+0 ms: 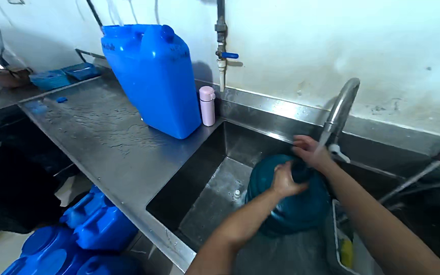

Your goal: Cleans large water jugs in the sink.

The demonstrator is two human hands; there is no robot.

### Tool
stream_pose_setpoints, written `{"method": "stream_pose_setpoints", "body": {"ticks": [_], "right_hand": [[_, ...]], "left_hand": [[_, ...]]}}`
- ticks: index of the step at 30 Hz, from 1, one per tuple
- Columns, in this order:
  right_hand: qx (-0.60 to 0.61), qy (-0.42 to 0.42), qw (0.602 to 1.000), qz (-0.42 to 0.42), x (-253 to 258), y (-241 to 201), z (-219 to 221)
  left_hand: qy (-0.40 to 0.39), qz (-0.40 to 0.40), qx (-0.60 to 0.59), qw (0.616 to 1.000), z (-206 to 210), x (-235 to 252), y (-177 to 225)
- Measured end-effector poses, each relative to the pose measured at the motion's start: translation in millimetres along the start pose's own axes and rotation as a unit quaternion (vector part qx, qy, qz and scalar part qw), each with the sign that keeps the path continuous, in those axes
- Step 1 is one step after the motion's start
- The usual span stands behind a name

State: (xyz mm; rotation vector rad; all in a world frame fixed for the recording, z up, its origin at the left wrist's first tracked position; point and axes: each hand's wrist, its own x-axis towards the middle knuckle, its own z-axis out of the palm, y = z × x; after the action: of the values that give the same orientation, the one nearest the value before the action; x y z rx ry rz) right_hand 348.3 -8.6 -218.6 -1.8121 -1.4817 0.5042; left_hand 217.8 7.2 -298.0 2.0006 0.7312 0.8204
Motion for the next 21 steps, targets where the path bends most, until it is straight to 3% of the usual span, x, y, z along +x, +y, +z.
{"method": "stream_pose_setpoints", "body": {"ticks": [3, 5, 8, 10, 11, 13, 15, 17, 19, 21], "right_hand": [[0.121, -0.110, 0.986, 0.026, 5.6, -36.5, 6.8], [0.193, -0.052, 0.980, -0.001, -12.1, -33.4, -16.6], [0.233, 0.088, 0.967, -0.062, -44.5, 21.9, -43.9], [0.194, 0.095, 0.974, -0.062, -62.8, 77.2, -17.7], [0.162, 0.076, 0.984, -0.016, -74.8, 92.5, 8.7], [0.045, 0.054, 0.996, 0.057, -94.7, 84.2, 57.6], [0.013, 0.047, 0.993, 0.109, -99.7, 57.5, 67.4], [0.050, 0.099, 0.986, 0.128, -98.5, 54.6, 52.2], [0.034, 0.195, 0.971, 0.131, -80.8, 69.7, 19.3], [-0.002, 0.245, 0.962, 0.124, -48.8, 92.2, -12.2]], "left_hand": [[-0.031, 0.004, -0.011, 0.999, -10.7, 18.8, 12.8], [-0.102, 0.021, 0.080, 0.991, -15.7, 27.6, 37.3], [-0.270, 0.063, 0.303, 0.912, -7.0, 50.1, 73.2], [-0.330, 0.104, 0.342, 0.874, 0.0, 60.1, 78.5], [-0.340, 0.123, 0.336, 0.870, 0.8, 60.7, 76.5], [-0.330, 0.135, 0.315, 0.880, 0.9, 60.8, 72.3], [-0.313, 0.129, 0.314, 0.887, 2.8, 61.2, 72.5], [-0.278, 0.081, 0.278, 0.916, -1.8, 60.0, 67.9], [-0.170, 0.026, 0.156, 0.973, -17.7, 57.3, 60.2], [-0.076, -0.011, 0.064, 0.995, -40.4, 45.5, 42.8]]}}
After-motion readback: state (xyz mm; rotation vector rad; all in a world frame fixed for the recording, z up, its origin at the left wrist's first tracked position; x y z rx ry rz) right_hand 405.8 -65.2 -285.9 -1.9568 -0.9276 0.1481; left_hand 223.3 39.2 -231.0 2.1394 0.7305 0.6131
